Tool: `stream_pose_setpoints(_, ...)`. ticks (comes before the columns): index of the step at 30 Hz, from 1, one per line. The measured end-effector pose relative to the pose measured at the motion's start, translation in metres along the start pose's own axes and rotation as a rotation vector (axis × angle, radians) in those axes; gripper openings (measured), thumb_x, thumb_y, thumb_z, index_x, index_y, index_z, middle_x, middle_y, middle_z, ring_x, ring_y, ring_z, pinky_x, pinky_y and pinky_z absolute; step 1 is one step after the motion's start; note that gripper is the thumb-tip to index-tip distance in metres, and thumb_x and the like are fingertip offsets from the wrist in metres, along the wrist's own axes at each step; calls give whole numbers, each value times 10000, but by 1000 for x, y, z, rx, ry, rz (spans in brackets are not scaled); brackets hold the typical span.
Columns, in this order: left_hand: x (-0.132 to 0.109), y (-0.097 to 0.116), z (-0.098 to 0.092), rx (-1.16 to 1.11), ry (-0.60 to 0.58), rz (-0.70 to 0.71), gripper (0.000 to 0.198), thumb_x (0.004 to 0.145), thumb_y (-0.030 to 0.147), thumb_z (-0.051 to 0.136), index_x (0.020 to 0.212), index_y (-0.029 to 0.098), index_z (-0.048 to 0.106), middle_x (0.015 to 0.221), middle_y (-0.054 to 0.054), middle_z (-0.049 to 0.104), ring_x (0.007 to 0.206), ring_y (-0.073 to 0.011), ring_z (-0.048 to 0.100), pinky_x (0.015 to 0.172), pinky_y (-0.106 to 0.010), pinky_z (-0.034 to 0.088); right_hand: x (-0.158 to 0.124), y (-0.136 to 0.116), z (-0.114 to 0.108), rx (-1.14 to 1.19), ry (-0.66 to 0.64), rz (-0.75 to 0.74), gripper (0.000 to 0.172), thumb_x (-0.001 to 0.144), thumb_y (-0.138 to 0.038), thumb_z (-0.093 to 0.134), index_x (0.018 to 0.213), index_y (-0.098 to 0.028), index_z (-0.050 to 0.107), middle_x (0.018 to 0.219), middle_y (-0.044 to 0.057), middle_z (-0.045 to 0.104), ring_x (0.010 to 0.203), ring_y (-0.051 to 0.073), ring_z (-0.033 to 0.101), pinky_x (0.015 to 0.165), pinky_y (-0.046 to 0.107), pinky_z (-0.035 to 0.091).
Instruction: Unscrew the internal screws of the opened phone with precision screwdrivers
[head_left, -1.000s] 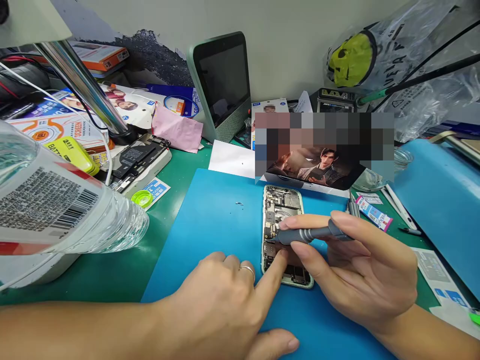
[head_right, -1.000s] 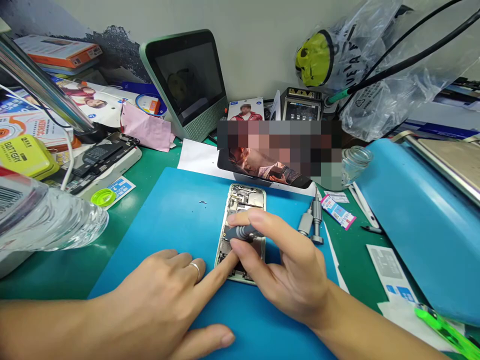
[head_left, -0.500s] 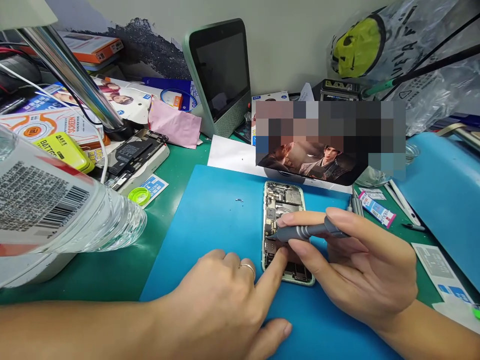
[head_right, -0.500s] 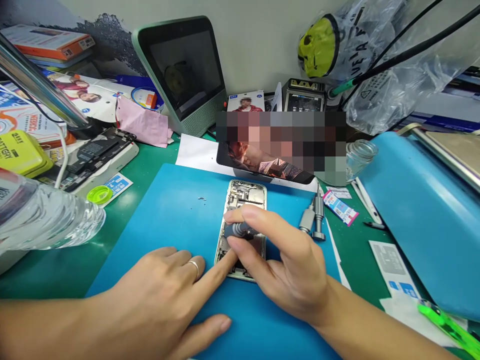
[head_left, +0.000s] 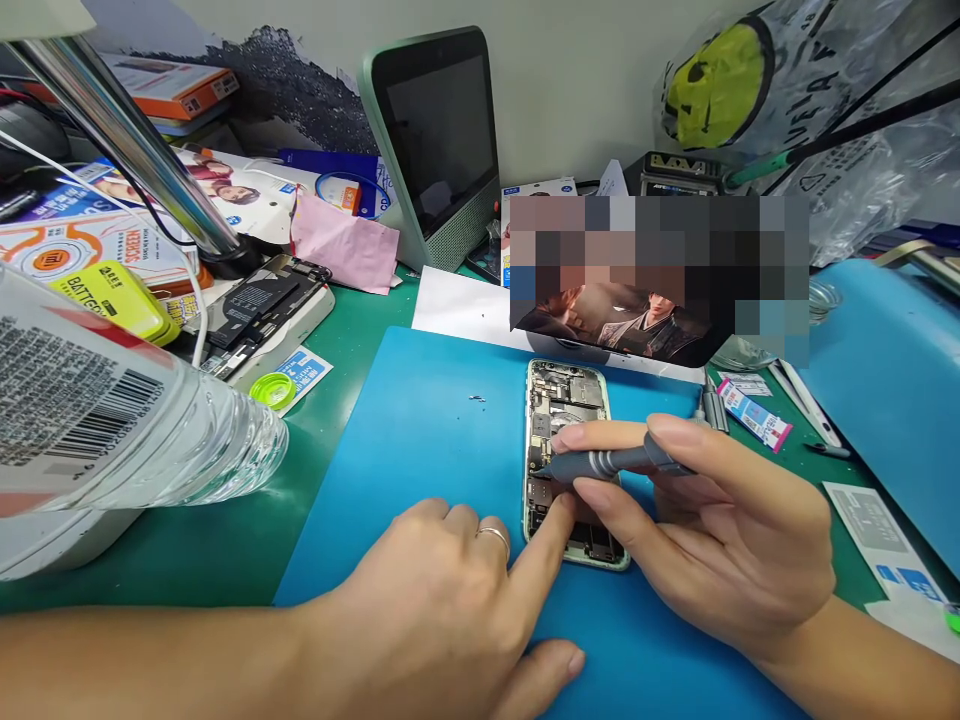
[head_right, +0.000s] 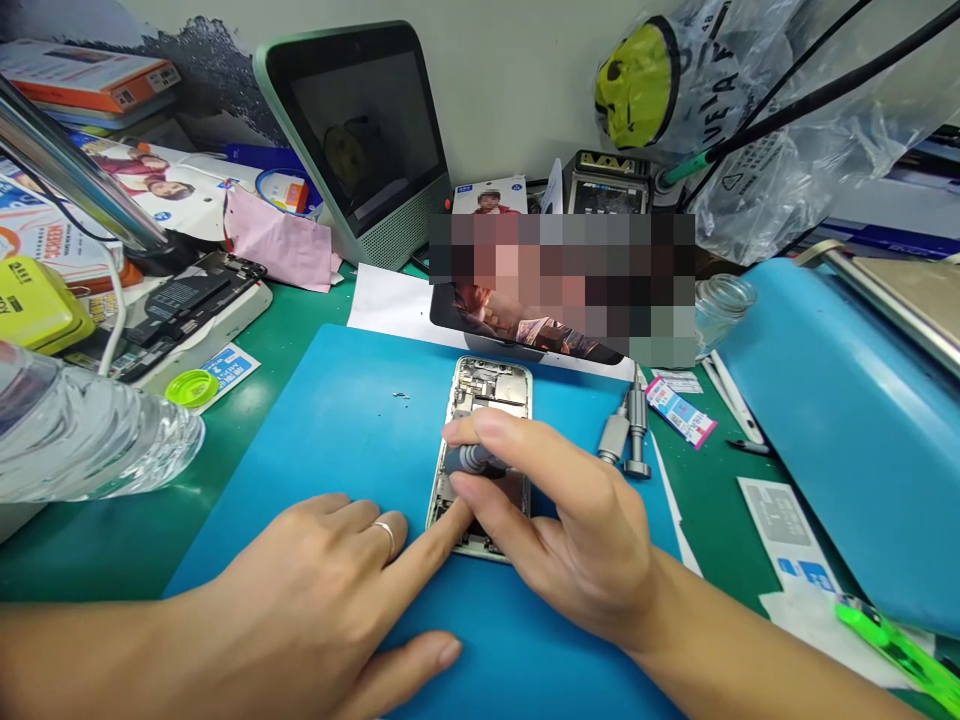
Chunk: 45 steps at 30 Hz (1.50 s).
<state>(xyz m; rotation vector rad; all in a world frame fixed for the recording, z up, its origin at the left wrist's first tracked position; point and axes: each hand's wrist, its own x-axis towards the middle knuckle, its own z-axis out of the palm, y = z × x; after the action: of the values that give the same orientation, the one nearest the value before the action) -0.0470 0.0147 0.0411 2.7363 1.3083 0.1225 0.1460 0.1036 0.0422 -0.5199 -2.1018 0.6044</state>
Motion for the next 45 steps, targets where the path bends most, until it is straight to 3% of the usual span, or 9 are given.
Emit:
stream_pose_setpoints(15,1,0,2,7,33,-26,716,961,589,499,1431,50,488,807,-93,731,590,-271,681,493,-401,558,-4,9,-3,44,-73,-84,763,877,5,620,1528,-316,383,1296,87,697,1066,231,726,784,361,693)
stream_pose_setpoints(21,1,1,3,10,50,-27,725,954,585,516,1429,38,495,806,-96,731,592,-266,682,483,-391,556,2,8,-3,17,-68,-132,694,897,-20,591,1516,-286,426,1099,80,670,979,201,676,805,350,649)
stream_pose_setpoints(25,1,2,3,5,46,-31,734,951,575,522,1435,24,482,813,-107,734,598,-270,684,477,-391,556,3,9,-3,62,-110,-122,723,908,17,520,1546,-285,362,1274,107,648,1110,240,664,882,429,636)
stream_pose_setpoints(31,0,1,3,11,57,-29,710,953,574,523,1417,36,505,777,-87,723,582,-262,676,492,-394,558,4,8,-4,29,-65,-102,624,938,-39,525,1484,-337,468,1066,56,683,973,204,683,847,392,634)
stream_pose_setpoints(36,0,0,3,8,44,-34,742,951,590,517,1446,39,475,783,-87,721,590,-262,677,492,-390,553,3,8,-4,64,-95,-107,643,954,-24,466,1521,-321,406,1219,71,683,1101,235,672,955,467,591)
stream_pose_setpoints(41,1,0,2,20,49,-29,717,953,577,519,1426,38,497,778,-86,722,581,-258,674,481,-382,546,2,9,-4,45,-78,-108,625,930,-30,535,1481,-319,473,1142,56,679,1031,202,671,921,403,592)
stream_pose_setpoints(45,0,1,2,20,54,-24,737,949,580,525,1442,34,484,789,-87,721,580,-246,671,485,-369,543,3,7,-4,62,-89,-112,625,950,-16,469,1506,-300,432,1232,69,686,1167,229,655,1028,459,545)
